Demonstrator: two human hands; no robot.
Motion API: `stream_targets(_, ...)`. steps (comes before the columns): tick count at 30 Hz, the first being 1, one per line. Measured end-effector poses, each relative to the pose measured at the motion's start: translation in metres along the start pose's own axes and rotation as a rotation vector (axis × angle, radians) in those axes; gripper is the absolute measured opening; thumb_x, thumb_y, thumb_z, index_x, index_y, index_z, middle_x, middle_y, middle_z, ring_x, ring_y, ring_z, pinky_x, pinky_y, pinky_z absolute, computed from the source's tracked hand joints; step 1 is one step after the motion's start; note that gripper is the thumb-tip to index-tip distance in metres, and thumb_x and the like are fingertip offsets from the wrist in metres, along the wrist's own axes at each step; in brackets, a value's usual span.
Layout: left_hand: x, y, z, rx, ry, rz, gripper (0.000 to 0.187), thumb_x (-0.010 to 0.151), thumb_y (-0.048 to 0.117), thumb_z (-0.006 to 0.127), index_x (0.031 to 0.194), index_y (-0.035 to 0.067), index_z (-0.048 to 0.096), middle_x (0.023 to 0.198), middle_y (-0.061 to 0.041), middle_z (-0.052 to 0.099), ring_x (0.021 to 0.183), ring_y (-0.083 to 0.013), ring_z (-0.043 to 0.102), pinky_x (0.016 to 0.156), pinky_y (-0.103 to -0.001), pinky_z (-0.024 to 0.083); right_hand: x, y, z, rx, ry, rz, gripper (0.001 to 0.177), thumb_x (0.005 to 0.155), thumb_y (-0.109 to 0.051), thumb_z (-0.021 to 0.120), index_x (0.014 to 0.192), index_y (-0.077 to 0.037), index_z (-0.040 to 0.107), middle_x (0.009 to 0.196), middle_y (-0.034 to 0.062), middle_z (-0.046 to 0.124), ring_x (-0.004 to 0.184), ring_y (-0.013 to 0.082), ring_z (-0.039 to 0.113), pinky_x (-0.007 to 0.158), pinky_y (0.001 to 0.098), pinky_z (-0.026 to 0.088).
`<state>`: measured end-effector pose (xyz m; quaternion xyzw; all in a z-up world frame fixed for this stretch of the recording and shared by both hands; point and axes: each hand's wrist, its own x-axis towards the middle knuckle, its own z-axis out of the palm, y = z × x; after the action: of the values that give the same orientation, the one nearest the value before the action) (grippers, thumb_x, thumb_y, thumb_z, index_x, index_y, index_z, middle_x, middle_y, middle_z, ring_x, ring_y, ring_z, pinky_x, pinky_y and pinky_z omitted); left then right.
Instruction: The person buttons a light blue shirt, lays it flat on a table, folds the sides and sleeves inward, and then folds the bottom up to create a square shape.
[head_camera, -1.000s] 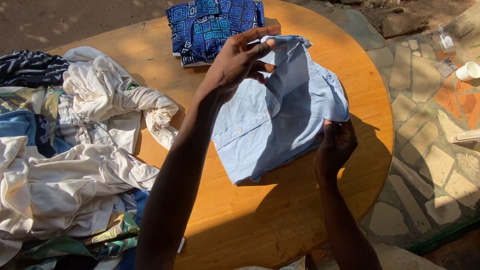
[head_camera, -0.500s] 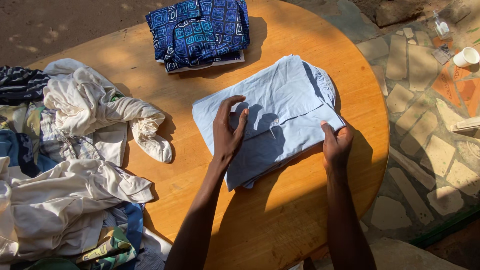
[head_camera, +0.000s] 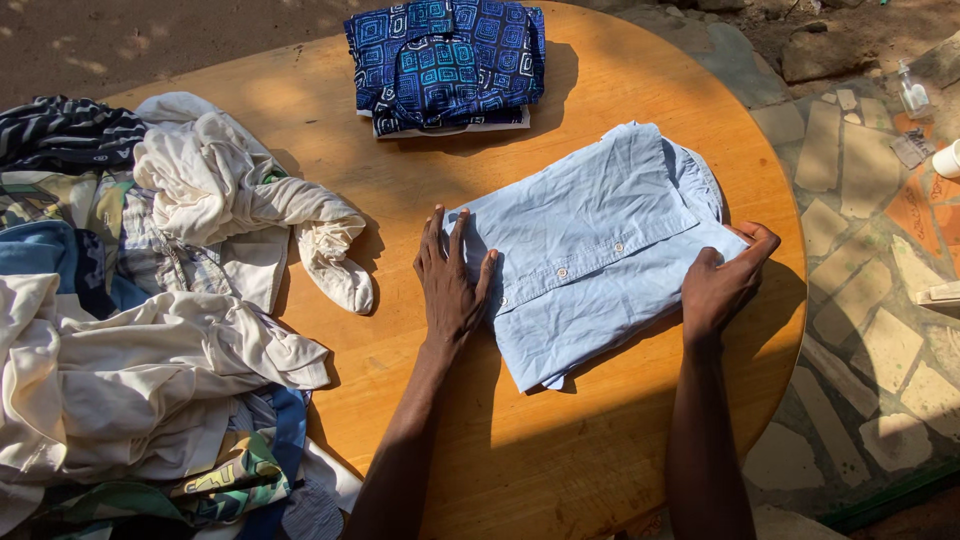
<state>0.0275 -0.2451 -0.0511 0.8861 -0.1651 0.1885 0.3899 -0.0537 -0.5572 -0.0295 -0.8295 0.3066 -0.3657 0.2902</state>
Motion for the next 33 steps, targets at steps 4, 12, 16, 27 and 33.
stream_targets(4,0.002,-0.011,0.002,-0.240,0.018,-0.167,0.053,0.104,0.030,0.062,0.151,0.008,0.048,0.150,-0.020,0.044,0.134,-0.0361,0.047,0.108,-0.048,0.042,-0.014,-0.059,-0.007,-0.232,0.046,-0.256,0.034,0.088,0.007,0.066,0.120,-0.001,0.058,0.136,0.0186,0.056,0.132,0.0372,0.052,0.104,0.0487,0.040)
stream_targets(12,0.007,-0.033,0.015,-0.203,0.128,-0.233,0.037,0.097,0.022,0.072,0.126,0.001,0.061,0.108,-0.015,0.061,0.099,-0.0316,0.057,0.087,-0.044,0.048,-0.075,-0.103,0.058,-0.181,-0.611,-0.652,0.065,0.101,-0.058,0.049,0.154,-0.019,0.050,0.169,0.0112,0.030,0.158,0.0339,0.019,0.119,0.0618,0.017)
stream_targets(16,0.015,-0.046,0.008,-0.113,0.108,-0.162,0.019,0.095,0.014,0.073,0.107,0.002,0.063,0.104,-0.016,0.061,0.098,-0.0342,0.056,0.086,-0.045,0.046,-0.083,-0.092,0.080,-0.264,-0.752,-0.690,0.077,0.099,-0.071,0.034,0.159,-0.025,0.041,0.171,0.0096,0.024,0.158,0.0301,0.015,0.121,0.0618,0.012)
stream_targets(27,-0.033,-0.002,-0.018,0.278,0.152,-0.155,0.053,0.095,0.012,0.054,0.148,0.007,0.051,0.159,-0.017,0.044,0.151,-0.0337,0.035,0.118,-0.050,0.028,-0.120,-0.115,0.091,-0.151,-0.803,-0.773,0.070,0.102,-0.049,0.042,0.165,-0.020,0.033,0.176,0.0070,0.016,0.164,0.0269,0.010,0.126,0.0578,0.008)
stream_targets(33,-0.046,0.002,0.012,0.229,-0.055,-0.079,0.065,0.105,0.049,0.043,0.159,0.012,0.041,0.168,-0.010,0.029,0.157,-0.0274,0.020,0.126,-0.047,0.014,-0.112,-0.113,0.076,-0.165,-0.746,-0.749,0.061,0.108,-0.041,0.035,0.165,-0.021,0.031,0.176,0.0111,0.010,0.163,0.0306,0.007,0.124,0.0621,0.006)
